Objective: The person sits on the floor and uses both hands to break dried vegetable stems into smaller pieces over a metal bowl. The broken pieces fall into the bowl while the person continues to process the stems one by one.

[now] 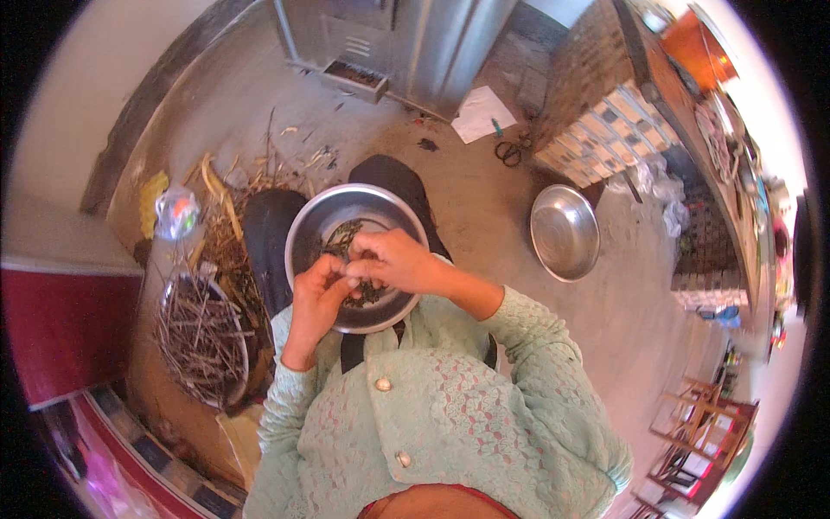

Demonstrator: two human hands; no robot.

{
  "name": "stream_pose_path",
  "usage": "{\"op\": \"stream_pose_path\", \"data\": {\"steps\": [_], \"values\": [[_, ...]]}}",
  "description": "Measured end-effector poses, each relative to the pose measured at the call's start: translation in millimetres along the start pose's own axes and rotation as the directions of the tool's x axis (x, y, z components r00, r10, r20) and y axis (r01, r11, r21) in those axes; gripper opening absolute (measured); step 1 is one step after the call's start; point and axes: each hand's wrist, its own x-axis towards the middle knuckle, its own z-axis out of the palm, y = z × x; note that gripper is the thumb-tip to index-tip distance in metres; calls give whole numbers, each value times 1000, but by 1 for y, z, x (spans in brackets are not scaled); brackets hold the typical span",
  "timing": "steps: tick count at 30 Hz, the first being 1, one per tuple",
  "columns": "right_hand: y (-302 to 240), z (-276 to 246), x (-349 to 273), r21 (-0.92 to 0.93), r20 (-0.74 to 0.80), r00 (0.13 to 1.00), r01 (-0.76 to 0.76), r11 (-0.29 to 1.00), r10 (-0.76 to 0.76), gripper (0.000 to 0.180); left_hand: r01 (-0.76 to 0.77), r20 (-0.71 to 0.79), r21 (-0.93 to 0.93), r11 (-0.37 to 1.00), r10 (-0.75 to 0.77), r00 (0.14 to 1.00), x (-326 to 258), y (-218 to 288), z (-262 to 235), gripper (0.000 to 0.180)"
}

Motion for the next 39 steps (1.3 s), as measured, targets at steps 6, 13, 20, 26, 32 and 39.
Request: {"op": "stream_pose_path", "data": {"steps": [6,13,20,26,32,39], "values": [[-8,-7,-7,41,23,997,-70,997,69,23,12,68,-128,992,-3,998,2,8,4,7],[-3,-13,-6,17,-1,998,-65,998,65,23,84,67,-120,989,-76,995,10,10,8,3],[-1,-16,-9,-47,-90,996,-19,999,15,24,84,32,-16,996,-83,996,14,12,9,3],[-1,-20,-14,0,-55,996,-66,998,66,27,-35,56,172,984,26,998,17,20,11,3],[15,-15,-17,-13,-118,990,81,997,-82,23,-45,46,46,998,43,998,17,19,22,8],[6,-14,-28,-49,-184,981,52,997,-60,26,-94,82,51,994,90,993,17,20,28,16]]}}
